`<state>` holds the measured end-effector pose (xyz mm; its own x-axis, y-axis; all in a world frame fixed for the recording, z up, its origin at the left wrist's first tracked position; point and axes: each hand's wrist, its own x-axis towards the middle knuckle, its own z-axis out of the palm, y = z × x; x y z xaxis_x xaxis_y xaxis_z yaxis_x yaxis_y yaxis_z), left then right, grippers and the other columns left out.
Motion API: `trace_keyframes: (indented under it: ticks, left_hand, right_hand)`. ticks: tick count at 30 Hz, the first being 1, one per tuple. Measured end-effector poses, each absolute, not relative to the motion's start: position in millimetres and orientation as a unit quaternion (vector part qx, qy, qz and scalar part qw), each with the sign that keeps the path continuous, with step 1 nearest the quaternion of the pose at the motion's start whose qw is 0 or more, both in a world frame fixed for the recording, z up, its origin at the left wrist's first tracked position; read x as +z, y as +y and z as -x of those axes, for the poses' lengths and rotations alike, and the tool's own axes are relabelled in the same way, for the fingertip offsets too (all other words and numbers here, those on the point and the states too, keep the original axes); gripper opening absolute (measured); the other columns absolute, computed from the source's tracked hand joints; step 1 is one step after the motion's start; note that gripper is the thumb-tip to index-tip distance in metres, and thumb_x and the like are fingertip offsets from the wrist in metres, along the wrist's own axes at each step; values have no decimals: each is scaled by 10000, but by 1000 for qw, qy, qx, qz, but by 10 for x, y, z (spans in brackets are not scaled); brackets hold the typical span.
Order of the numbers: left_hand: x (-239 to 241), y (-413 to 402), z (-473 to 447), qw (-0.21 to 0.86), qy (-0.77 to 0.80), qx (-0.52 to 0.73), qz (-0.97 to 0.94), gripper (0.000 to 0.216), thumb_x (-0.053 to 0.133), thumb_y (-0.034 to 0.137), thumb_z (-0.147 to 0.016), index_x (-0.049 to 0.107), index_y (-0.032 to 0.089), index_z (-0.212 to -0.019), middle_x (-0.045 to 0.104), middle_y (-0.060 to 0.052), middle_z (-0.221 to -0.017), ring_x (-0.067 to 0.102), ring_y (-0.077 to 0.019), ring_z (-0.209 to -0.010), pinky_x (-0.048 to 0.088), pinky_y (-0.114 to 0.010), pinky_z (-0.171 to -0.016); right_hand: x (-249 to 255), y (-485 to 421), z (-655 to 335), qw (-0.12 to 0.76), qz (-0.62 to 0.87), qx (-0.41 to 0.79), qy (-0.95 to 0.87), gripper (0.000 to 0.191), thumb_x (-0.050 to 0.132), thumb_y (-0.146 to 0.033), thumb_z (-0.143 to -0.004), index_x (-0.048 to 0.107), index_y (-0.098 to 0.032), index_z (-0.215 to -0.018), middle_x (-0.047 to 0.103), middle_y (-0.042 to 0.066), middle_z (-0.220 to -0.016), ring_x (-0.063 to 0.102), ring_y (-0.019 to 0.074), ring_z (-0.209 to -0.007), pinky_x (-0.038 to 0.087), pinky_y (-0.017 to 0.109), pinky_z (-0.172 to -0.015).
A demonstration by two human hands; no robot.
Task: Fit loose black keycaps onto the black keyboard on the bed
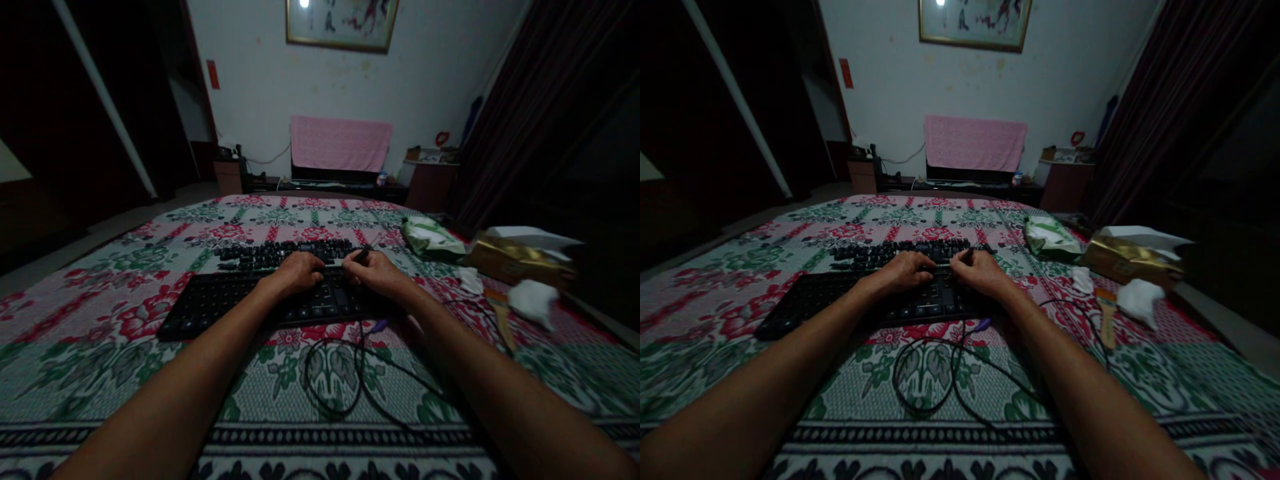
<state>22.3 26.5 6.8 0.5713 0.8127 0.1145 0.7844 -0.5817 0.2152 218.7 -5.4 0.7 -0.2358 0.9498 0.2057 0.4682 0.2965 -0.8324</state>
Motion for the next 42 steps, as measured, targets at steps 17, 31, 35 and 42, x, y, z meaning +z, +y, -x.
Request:
trace_keyframes:
  ticks: [17,31,35,42]
  left_hand:
    - [-41,210,-259,-9,439,79,-895,348,403,185,-806,641,185,-1058,682,-97,-990,630,-209,-906,467,-282,-789]
    - [-23,187,-270,-8,446,72,-892,368,401,183,-802,625,212,-1093,678,-81,-1004,629,-198,-895,461,-276,-783]
    - [-28,189,-265,-15,444,73,-893,370,387,196,-811,623,205,-1096,670,-93,-1025,628,-217,-903,464,-295,-782]
    - [5,159,-275,-13,448,65,-892,355,369,201,-819,635,199,-1054,678,-88,-986,632,-212,-887,465,-290,-781]
  right_hand:
    - [185,-311,-2478,320,515,388,-695,252,606,-383,-682,553,-159,-785,536,-23,-606,487,88,-521,396,224,-518]
    - [194,-367,-2407,192,558,314,-744,353,543,-455,-768,616,-121,-679,601,33,-562,527,99,-491,367,200,-445]
    - [208,-380,-2407,191,527,316,-765,353,547,-456,-766,632,-118,-711,596,18,-566,516,90,-497,368,196,-459]
    - [200,-365,-2431,180,492,293,-800,358,551,-457,-774,651,-114,-745,586,16,-617,493,81,-543,364,190,-490]
